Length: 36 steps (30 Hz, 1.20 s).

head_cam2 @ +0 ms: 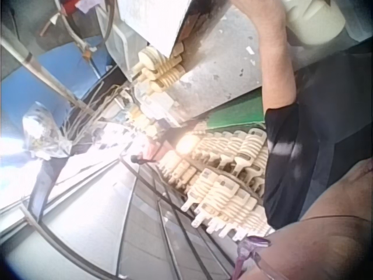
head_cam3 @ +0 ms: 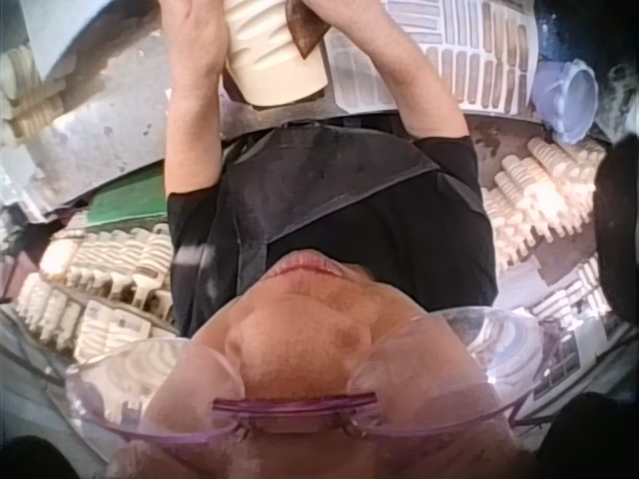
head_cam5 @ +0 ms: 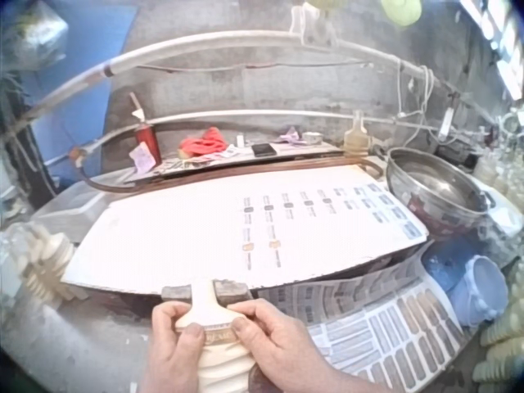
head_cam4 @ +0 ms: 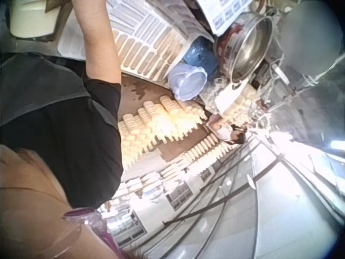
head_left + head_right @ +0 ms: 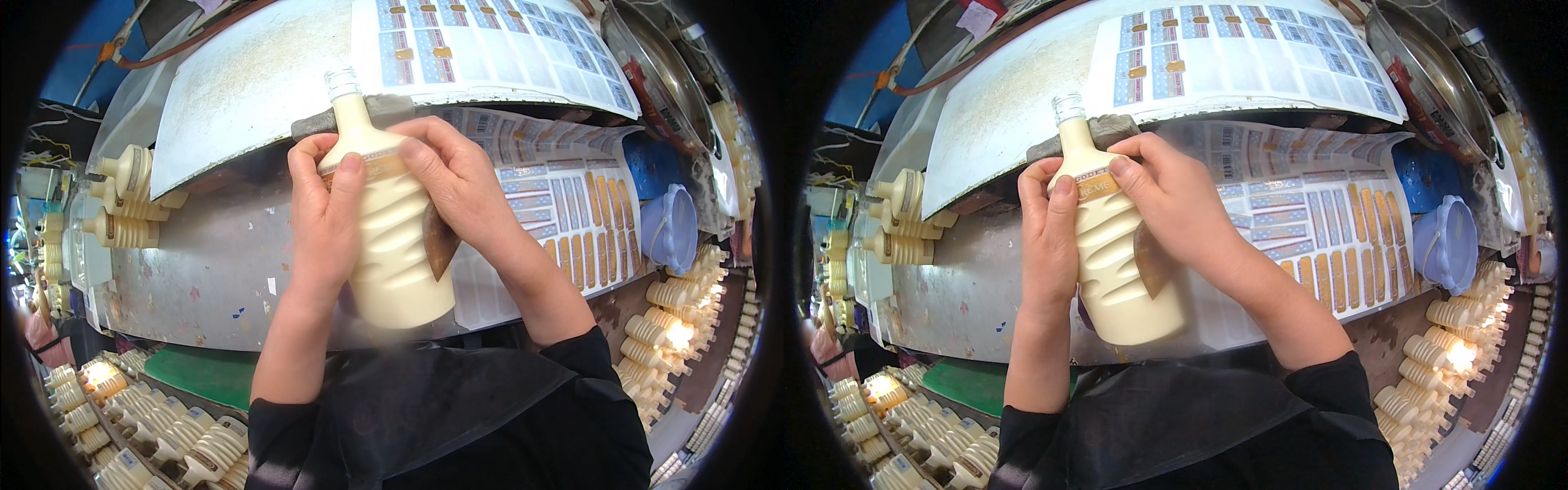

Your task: The person repeatedly applies adhesive labels to the sides of cream-colored plastic containers. They peel labels from a sheet, align them on the container body, and smooth them down by hand. Finished containers are placed on a nearby metal surface.

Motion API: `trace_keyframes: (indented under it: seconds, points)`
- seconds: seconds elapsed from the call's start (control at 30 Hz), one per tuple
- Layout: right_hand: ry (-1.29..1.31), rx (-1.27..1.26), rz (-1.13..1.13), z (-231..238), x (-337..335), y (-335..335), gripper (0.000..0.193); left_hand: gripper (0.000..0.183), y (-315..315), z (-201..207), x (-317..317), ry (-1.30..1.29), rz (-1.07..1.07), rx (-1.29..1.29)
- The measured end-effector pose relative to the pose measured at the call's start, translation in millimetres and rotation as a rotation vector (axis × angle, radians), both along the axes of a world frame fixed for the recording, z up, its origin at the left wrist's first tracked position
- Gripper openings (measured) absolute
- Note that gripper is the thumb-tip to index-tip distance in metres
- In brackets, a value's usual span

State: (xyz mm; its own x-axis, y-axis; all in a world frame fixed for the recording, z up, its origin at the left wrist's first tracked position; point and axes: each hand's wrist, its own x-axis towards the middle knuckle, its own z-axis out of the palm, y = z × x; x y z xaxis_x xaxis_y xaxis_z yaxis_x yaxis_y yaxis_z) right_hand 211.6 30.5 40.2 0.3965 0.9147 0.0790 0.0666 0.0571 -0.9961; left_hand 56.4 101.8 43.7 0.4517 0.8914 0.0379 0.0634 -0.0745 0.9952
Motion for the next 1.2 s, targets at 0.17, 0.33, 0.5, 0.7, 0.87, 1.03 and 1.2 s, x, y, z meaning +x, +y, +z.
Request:
trace_keyframes:
  seconds: [0.17,0.33,0.5,0.7,0.87,1.03,1.2]
  points:
    - [0.0,-0.018,-0.038,-1,0,1,0.031,0.044,2,-1,0,0.027,0.008,0.038]
    - [-0.021,-0.04,0.013,3,2,1,0.032,0.044,1,0,0,-0.029,0.0,-0.029]
    - [-0.033,-0.028,0.001,1,2,2,0.033,0.045,1,0,-1,-0.03,-0.021,-0.024]
    - [-0.063,-0.044,-0.019,1,1,4,0.032,0.042,2,-3,0,-0.038,-0.009,-0.028]
    - [0.057,-0.15,0.059,17,13,0,0.039,0.053,4,-7,-7,-0.151,-0.004,-0.224]
    - [-0.319,-0.221,0.018,24,9,-6,0.052,0.074,0,-8,-13,-0.414,-0.124,-0.549]
    - [-0.251,-0.239,-0.022,26,5,-2,0.046,0.077,-4,-1,-22,-0.277,-0.088,-0.346]
